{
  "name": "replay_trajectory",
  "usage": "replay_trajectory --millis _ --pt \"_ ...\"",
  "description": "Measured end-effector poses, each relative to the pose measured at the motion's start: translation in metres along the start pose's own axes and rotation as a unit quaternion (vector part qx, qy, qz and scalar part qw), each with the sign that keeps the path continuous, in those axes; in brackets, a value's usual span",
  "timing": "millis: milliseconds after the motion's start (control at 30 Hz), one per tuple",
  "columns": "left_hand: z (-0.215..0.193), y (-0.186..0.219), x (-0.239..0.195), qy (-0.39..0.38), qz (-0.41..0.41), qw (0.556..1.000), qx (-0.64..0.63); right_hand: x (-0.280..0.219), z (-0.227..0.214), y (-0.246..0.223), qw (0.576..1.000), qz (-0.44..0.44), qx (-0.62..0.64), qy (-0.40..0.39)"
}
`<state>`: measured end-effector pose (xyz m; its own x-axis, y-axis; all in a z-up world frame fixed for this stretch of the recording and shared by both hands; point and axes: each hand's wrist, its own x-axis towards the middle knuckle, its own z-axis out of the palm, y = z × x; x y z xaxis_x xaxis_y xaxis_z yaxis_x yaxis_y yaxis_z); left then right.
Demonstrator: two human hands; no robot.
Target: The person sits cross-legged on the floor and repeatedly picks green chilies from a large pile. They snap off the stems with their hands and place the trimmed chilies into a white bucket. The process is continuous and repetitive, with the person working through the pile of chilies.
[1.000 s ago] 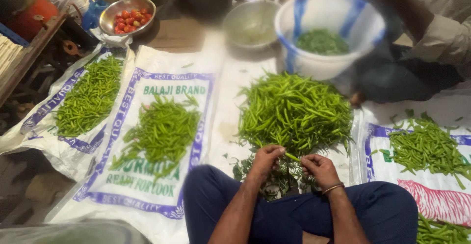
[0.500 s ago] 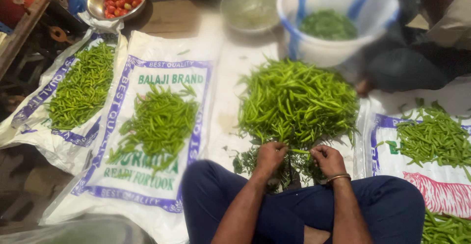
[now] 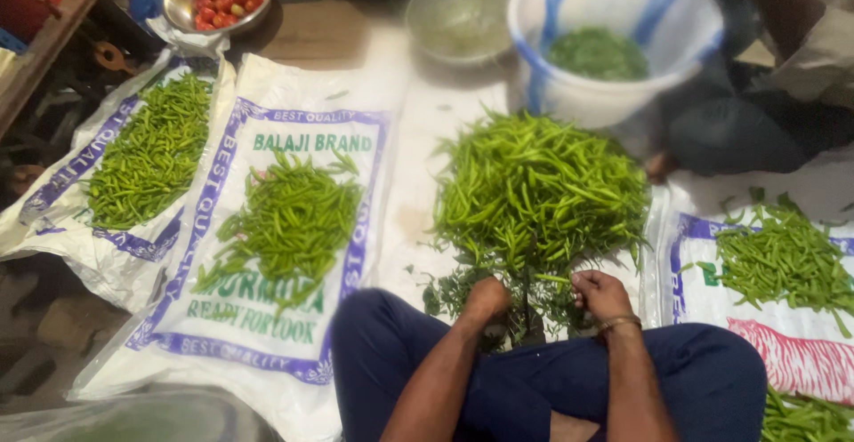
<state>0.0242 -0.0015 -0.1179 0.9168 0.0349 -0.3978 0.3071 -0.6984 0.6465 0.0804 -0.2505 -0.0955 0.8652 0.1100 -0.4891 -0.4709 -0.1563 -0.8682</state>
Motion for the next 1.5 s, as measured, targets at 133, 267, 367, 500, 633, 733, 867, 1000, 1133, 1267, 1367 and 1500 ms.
replay_trajectory --millis 133,267,367,500,633,733,867,1000,1133,1267,1367,1500 --pt "-0.045 0.047 -0.046 -0.061 0.059 0.931 -0.356 -0.010 0.011 0.000 0.984 -0.061 0.073 -0.153" --pt "-0.069 0.069 -0.066 -0.051 0.019 0.914 -0.402 -0.025 0.030 -0.019 0.979 -0.059 0.100 -0.169" --pt "-0.059 0.056 -0.054 -0.032 0.004 0.909 -0.416 -0.025 0.038 -0.022 0.983 -0.080 0.070 -0.152" --pt "-0.013 0.012 -0.010 0.030 0.024 0.940 -0.338 -0.009 0.051 -0.002 0.989 -0.113 0.019 -0.094" --pt "0.008 -0.009 -0.008 0.236 0.045 0.963 -0.120 -0.003 0.055 0.024 0.973 -0.073 -0.214 0.036" --pt "-0.053 0.010 -0.015 0.331 -0.169 0.848 -0.377 -0.007 0.015 -0.001 0.970 -0.189 0.051 0.143" --pt "-0.116 0.016 -0.026 0.467 -0.176 0.746 -0.442 -0.018 -0.042 -0.049 0.758 -0.051 0.611 0.221" --pt "-0.095 0.046 -0.009 0.354 -0.120 0.874 -0.311 -0.008 -0.004 -0.039 0.821 -0.019 0.538 0.189" --pt "-0.098 0.078 0.005 0.378 0.089 0.920 -0.057 -0.008 0.040 0.001 0.911 -0.072 0.394 0.097" --pt "-0.123 0.087 0.020 0.363 0.117 0.924 -0.001 -0.002 0.035 0.009 0.938 -0.060 0.338 0.056" --pt "-0.137 0.081 0.008 0.384 0.119 0.913 -0.063 -0.007 0.029 0.000 0.955 -0.071 0.286 0.033" --pt "-0.116 0.070 -0.048 0.236 0.013 0.923 -0.304 -0.034 0.050 -0.015 0.978 -0.165 0.111 -0.068"
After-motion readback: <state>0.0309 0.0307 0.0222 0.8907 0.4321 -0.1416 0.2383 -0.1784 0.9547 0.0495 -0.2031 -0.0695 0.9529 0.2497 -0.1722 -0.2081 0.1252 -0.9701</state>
